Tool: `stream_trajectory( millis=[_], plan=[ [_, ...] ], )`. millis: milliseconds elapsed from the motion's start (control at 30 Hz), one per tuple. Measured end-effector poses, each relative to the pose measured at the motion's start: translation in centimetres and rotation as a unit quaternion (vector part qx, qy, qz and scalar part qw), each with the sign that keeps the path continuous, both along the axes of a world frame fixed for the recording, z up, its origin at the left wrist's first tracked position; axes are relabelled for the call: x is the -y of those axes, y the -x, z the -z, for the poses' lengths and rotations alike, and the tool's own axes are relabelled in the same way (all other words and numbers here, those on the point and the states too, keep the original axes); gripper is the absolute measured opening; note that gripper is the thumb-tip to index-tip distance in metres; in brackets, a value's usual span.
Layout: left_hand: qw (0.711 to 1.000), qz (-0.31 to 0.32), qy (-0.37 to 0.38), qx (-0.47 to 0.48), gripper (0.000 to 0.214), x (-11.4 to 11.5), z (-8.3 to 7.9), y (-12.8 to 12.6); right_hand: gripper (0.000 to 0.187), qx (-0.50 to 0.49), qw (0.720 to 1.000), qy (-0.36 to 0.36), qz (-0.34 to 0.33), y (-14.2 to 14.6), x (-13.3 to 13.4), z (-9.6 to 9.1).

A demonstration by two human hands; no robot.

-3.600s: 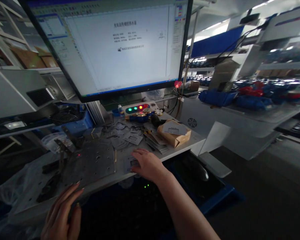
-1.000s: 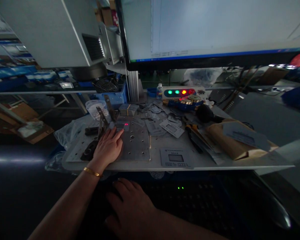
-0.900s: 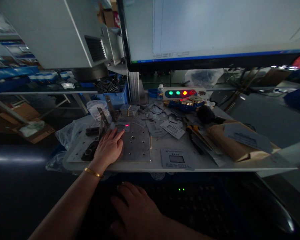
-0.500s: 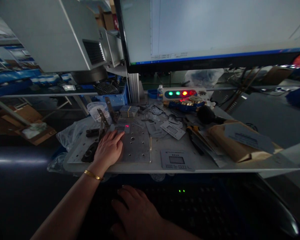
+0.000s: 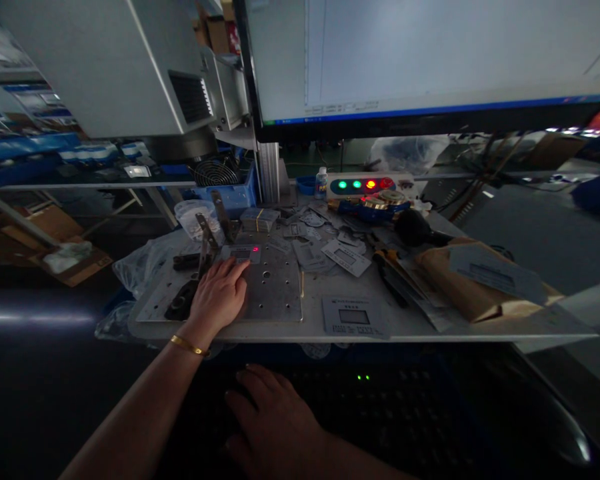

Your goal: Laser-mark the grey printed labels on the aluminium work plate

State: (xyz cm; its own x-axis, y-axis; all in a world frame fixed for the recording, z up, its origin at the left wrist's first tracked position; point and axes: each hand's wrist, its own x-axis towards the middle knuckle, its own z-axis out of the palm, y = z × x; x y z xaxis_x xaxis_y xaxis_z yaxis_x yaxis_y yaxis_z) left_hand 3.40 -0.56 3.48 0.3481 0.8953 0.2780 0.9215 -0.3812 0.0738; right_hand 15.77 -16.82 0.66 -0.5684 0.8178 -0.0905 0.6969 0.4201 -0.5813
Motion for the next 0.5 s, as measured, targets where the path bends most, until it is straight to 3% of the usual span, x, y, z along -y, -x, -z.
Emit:
stream_trajectory(
  millis=[500],
  plan=[
    [1.000, -0.002, 0.002, 0.003, 0.042, 0.07, 0.17, -0.01, 0.081, 0.025, 0.999, 0.016, -0.015, 0.21, 0.52, 0.62]
  ],
)
